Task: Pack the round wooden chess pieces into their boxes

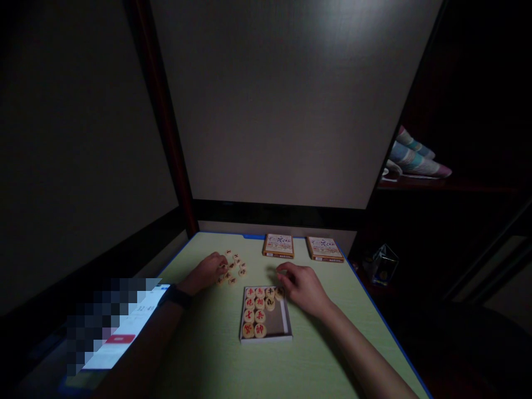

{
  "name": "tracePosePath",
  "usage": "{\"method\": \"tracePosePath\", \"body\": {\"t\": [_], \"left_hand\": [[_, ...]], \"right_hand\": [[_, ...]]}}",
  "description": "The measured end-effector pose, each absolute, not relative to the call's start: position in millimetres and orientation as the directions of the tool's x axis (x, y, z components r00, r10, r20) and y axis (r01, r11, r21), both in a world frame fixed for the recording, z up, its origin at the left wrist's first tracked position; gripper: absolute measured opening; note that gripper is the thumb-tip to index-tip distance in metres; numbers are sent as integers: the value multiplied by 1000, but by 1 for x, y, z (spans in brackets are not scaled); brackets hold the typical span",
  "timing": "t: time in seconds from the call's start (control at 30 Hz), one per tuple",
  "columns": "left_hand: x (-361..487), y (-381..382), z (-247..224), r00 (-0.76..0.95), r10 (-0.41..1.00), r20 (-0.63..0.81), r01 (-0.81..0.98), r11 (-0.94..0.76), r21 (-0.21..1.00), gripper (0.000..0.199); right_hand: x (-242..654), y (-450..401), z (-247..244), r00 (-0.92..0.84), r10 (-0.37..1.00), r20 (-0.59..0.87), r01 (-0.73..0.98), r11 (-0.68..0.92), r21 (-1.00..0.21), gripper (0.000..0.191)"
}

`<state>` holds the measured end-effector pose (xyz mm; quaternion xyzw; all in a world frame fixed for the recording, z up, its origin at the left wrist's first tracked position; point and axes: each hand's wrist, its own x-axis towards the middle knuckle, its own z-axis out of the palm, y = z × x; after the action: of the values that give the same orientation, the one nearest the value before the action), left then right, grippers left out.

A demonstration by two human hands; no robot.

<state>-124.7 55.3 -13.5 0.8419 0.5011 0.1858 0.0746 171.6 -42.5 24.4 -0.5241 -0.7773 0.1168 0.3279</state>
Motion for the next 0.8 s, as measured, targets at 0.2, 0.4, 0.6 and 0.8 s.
{"method": "tracePosePath", "body": {"t": [0.2,0.4,0.6,0.8], "left_hand": [[-124,53,-12,443,853,275,820,-510,260,12],[-112,53,-13,491,828,272,787,-555,268,14],[-102,50,-13,477,827,297,764,-557,325,15],[-96,45,-8,379,876,299,836,-463,295,13]], "right_hand": [[170,-44,26,-248,891,379,744,426,-515,31],[169,-45,24,-274,885,376,748,442,-496,29],[167,-47,22,-301,884,357,754,450,-478,27],[167,-47,23,-314,883,348,750,456,-479,26]]}}
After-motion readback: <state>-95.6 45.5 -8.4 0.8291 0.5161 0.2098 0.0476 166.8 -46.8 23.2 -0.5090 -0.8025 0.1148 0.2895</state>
